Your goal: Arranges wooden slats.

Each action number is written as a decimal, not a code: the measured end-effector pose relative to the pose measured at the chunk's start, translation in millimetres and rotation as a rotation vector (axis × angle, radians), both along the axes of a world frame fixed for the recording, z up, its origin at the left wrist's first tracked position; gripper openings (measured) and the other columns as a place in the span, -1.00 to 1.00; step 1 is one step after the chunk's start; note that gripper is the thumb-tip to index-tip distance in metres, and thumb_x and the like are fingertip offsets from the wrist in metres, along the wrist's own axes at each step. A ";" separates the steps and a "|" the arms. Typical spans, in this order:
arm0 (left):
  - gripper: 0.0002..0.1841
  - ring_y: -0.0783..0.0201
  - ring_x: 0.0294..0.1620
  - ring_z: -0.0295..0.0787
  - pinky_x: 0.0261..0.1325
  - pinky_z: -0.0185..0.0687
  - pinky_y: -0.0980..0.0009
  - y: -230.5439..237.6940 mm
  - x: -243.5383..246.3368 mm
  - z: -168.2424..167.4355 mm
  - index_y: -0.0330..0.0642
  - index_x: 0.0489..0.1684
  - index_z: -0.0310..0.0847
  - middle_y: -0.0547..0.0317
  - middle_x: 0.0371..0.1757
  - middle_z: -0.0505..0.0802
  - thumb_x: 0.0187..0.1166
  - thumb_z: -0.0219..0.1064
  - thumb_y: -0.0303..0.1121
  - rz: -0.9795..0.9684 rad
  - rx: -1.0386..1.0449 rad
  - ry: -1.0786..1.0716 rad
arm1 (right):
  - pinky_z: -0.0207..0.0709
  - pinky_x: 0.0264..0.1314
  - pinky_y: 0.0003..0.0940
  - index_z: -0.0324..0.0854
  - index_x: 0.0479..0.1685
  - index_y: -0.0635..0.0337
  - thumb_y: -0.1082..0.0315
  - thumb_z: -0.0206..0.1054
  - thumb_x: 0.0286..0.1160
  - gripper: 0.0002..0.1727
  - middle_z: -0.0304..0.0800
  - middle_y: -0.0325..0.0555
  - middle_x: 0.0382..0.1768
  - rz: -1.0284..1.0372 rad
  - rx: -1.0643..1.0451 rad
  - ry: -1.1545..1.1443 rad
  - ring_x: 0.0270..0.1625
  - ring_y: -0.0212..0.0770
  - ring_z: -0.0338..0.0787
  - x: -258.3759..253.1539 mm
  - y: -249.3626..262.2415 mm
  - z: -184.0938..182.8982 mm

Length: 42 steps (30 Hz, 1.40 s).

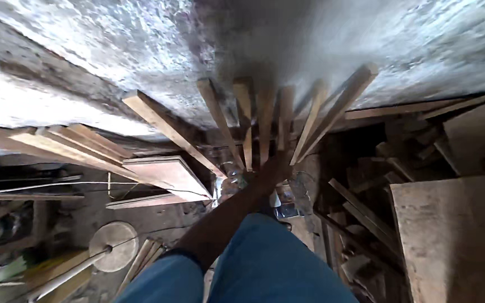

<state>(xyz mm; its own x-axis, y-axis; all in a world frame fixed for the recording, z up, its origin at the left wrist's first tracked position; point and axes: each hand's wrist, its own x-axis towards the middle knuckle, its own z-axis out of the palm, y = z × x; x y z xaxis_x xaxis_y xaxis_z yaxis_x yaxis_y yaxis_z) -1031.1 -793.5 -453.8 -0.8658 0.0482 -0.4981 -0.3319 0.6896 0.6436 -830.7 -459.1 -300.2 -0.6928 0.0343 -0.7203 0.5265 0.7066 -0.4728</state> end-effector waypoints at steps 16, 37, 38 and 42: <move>-0.37 -0.18 0.40 0.70 0.47 0.57 -0.22 -61.0 -27.5 -30.0 -0.18 0.66 0.39 -0.24 0.40 0.74 0.67 0.35 -0.06 0.131 0.067 -0.100 | 0.71 0.38 -0.08 0.52 0.54 0.25 0.22 0.28 0.69 -0.50 0.82 0.06 0.26 0.061 0.007 -0.076 0.28 -0.10 0.84 -7.2 15.7 -27.9; 0.05 -0.07 0.58 0.55 0.59 0.51 -0.03 6.0 -163.5 -78.4 -0.34 0.77 0.09 -0.26 0.59 0.56 0.25 0.62 -0.07 0.401 -0.159 0.212 | 0.73 0.34 -0.15 0.53 0.53 0.22 0.24 0.26 0.70 -0.52 0.86 0.00 0.18 -0.585 -0.035 -0.220 0.19 -0.19 0.87 167.5 -35.4 -22.2; 0.07 -0.03 0.57 0.57 0.60 0.53 0.01 -0.2 -157.4 -75.9 -0.32 0.79 0.06 -0.24 0.59 0.57 0.23 0.66 -0.14 0.346 -0.057 0.216 | 0.73 0.35 -0.14 0.53 0.53 0.22 0.23 0.25 0.71 -0.52 0.86 0.00 0.19 -0.613 -0.051 -0.226 0.20 -0.18 0.87 170.8 -40.0 -23.7; 0.03 0.07 0.50 0.64 0.54 0.61 0.08 -15.2 -133.6 -70.4 -0.26 0.81 0.03 -0.18 0.55 0.62 0.30 0.63 -0.23 0.203 0.072 0.188 | 0.68 0.37 -0.11 0.52 0.52 0.31 0.25 0.21 0.71 -0.52 0.82 0.09 0.22 -0.637 -0.131 -0.218 0.25 -0.12 0.83 171.8 -54.4 -28.6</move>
